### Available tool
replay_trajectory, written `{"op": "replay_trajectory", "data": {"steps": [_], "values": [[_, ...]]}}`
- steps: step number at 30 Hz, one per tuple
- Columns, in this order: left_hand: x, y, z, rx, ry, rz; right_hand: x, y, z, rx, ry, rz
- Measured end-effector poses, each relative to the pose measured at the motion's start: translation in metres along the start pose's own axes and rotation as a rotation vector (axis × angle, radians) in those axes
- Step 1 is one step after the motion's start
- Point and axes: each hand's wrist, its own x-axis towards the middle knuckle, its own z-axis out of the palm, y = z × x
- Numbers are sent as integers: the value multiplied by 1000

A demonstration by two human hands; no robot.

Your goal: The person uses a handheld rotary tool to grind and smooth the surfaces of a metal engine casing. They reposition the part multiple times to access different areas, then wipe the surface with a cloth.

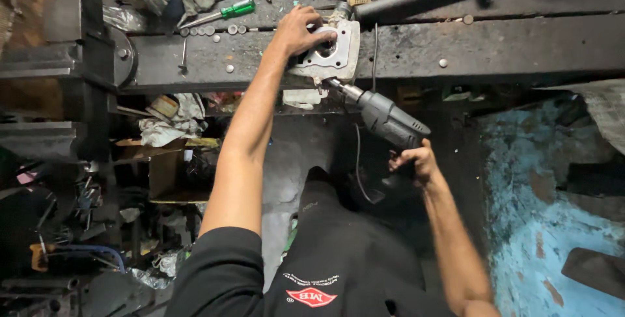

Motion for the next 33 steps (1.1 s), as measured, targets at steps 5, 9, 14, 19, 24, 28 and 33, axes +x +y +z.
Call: {"op": "replay_trajectory", "data": {"steps": [5,9,14,19,24,28,33], "values": [[-2,5,-2,-8,10,15,-15,-39,14,-130,7,-66],[-6,18,-13,17,31,12,-47,-62,33,-189,-14,-137],[-5,45,-21,39,262,291,-89,-62,8,-313,45,-306],[28,72,-5,-85,-55,716,-100,-47,-38,-42,-17,-472],[36,78,25,68,-321,736,-97,-44,-66,17,156,-460],[31,82,25,15,-241,767,-98,-44,-64,147,187,-442],[26,68,-16,-94,-45,706,-109,-51,-65,-79,233,-442]]}}
